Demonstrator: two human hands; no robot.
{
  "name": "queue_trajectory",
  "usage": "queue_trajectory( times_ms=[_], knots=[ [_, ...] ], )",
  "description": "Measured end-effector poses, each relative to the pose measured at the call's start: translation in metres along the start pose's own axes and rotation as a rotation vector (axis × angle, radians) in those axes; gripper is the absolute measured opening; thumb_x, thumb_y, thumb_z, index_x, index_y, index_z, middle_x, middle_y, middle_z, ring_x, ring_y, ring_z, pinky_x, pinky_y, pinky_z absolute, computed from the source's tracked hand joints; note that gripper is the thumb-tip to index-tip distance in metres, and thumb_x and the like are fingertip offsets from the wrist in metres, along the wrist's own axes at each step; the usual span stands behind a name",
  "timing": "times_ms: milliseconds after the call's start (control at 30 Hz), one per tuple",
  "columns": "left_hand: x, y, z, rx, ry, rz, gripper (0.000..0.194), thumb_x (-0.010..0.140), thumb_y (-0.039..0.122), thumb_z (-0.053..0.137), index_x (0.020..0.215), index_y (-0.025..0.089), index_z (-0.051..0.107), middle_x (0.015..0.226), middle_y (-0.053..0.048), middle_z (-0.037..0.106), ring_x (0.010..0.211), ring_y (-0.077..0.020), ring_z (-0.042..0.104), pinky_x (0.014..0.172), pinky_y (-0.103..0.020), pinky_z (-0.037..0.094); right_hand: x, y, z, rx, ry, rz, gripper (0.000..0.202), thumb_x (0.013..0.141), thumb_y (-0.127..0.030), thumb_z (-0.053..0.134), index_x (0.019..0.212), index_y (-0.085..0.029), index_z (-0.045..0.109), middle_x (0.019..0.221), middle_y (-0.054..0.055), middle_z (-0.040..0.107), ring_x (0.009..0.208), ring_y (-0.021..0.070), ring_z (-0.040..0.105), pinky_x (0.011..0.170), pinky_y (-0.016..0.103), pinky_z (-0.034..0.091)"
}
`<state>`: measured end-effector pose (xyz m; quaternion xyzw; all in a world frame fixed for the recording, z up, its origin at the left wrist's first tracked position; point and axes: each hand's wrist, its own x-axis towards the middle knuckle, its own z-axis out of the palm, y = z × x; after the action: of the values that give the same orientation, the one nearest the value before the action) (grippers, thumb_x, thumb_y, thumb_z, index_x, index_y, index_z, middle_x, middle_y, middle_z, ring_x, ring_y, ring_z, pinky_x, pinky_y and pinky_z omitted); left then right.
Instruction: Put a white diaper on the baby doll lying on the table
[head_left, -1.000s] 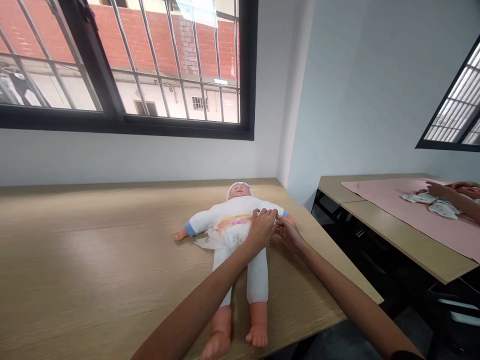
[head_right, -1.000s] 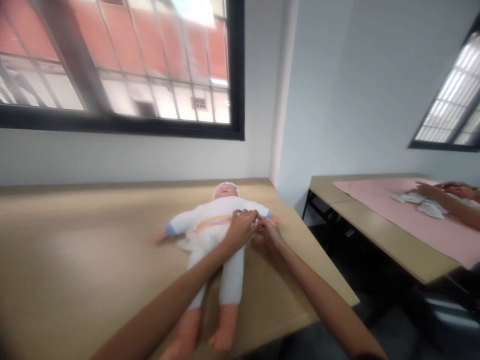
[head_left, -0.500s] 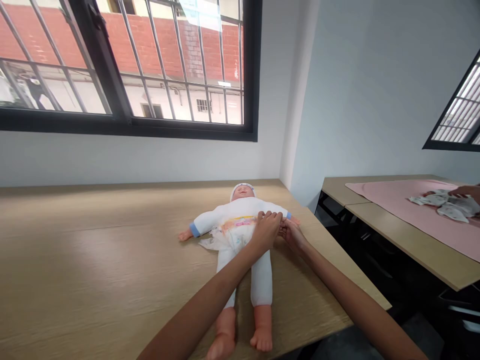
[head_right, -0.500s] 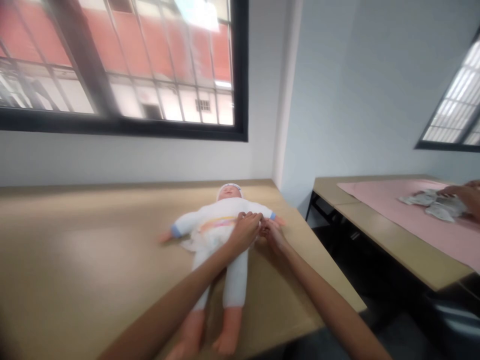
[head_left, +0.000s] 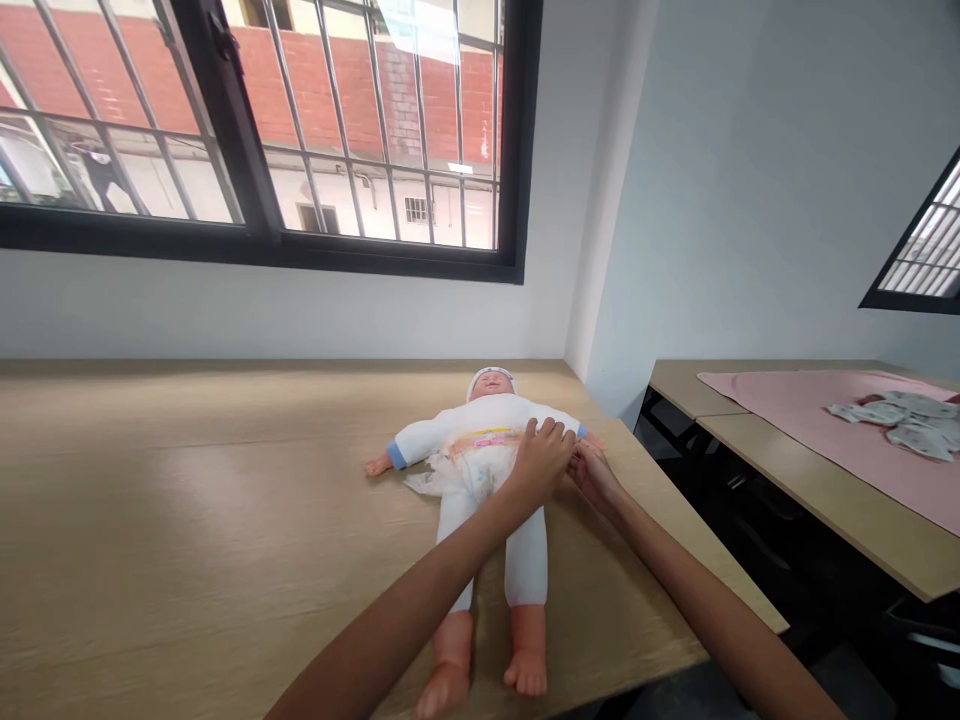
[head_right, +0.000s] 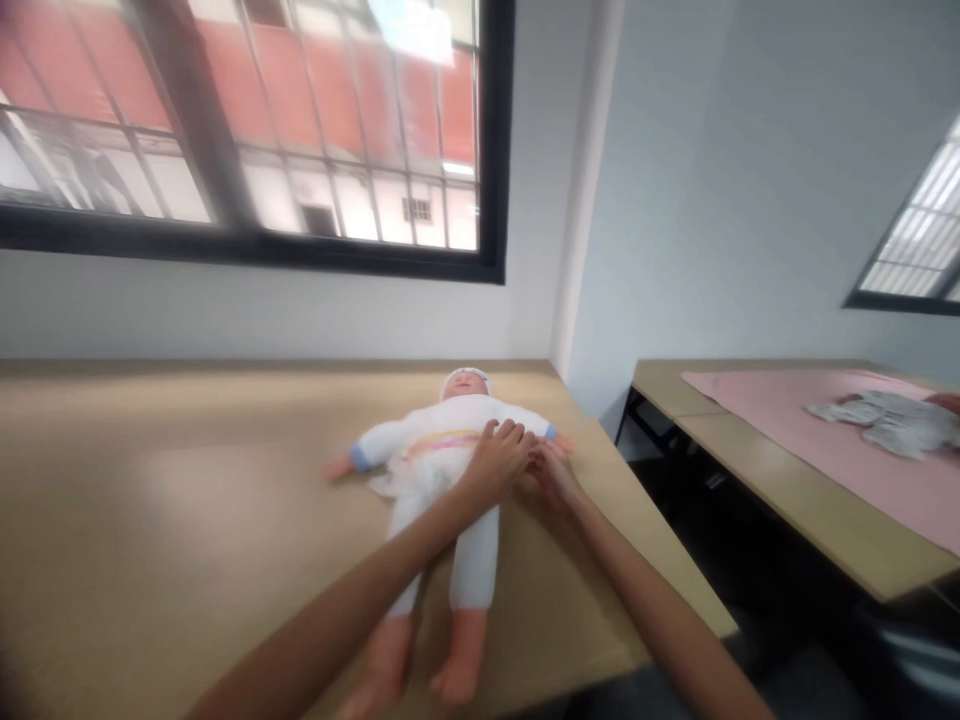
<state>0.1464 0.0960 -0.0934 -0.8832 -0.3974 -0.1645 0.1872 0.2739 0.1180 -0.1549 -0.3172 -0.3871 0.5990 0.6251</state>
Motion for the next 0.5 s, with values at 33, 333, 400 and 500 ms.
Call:
queue_trajectory(
  times_ms=[33, 333, 400, 500],
  knots=[
    [-0.002, 0.004, -0.002, 0.035, -0.008, -0.019, 0.017, 0.087, 0.014, 0.046, 0.097, 0.013, 0.059, 0.097, -0.011, 0.061, 0.096, -0.0258, 0.051, 0.081, -0.040, 0.036, 0.001, -0.001, -0.001, 0.034, 0.023, 0.005, 0.020, 0.062, -0.023, 0.074, 0.069, -0.019, 0.056, 0.066, -0.003, 0.061, 0.062, 0.0112, 0.055, 0.060, 0.023, 0.045],
    [-0.013, 0.012, 0.005, 0.105, -0.104, -0.044, 0.022, 0.088, 0.010, 0.046, 0.094, 0.010, 0.067, 0.095, -0.015, 0.066, 0.095, -0.0275, 0.054, 0.078, -0.040, 0.038, 0.013, -0.002, -0.009, 0.178, 0.129, 0.012, 0.022, 0.060, -0.013, 0.070, 0.071, -0.019, 0.052, 0.061, -0.004, 0.061, 0.057, 0.0104, 0.059, 0.062, 0.024, 0.051],
    [-0.012, 0.011, 0.003, 0.102, -0.125, -0.041, 0.025, 0.088, 0.009, 0.045, 0.096, 0.009, 0.068, 0.096, -0.016, 0.066, 0.096, -0.0279, 0.054, 0.079, -0.040, 0.038, 0.014, -0.004, -0.011, 0.181, 0.139, 0.010, 0.022, 0.060, -0.012, 0.069, 0.070, -0.019, 0.051, 0.062, -0.004, 0.062, 0.058, 0.0109, 0.060, 0.063, 0.026, 0.052],
    [-0.012, 0.011, 0.002, 0.091, -0.153, -0.045, 0.027, 0.087, 0.009, 0.045, 0.095, 0.009, 0.070, 0.096, -0.016, 0.067, 0.097, -0.0289, 0.053, 0.080, -0.041, 0.038, 0.017, -0.007, -0.014, 0.176, 0.133, 0.014, 0.022, 0.061, -0.011, 0.069, 0.071, -0.019, 0.051, 0.065, -0.003, 0.063, 0.060, 0.0113, 0.061, 0.066, 0.027, 0.053]
  ],
)
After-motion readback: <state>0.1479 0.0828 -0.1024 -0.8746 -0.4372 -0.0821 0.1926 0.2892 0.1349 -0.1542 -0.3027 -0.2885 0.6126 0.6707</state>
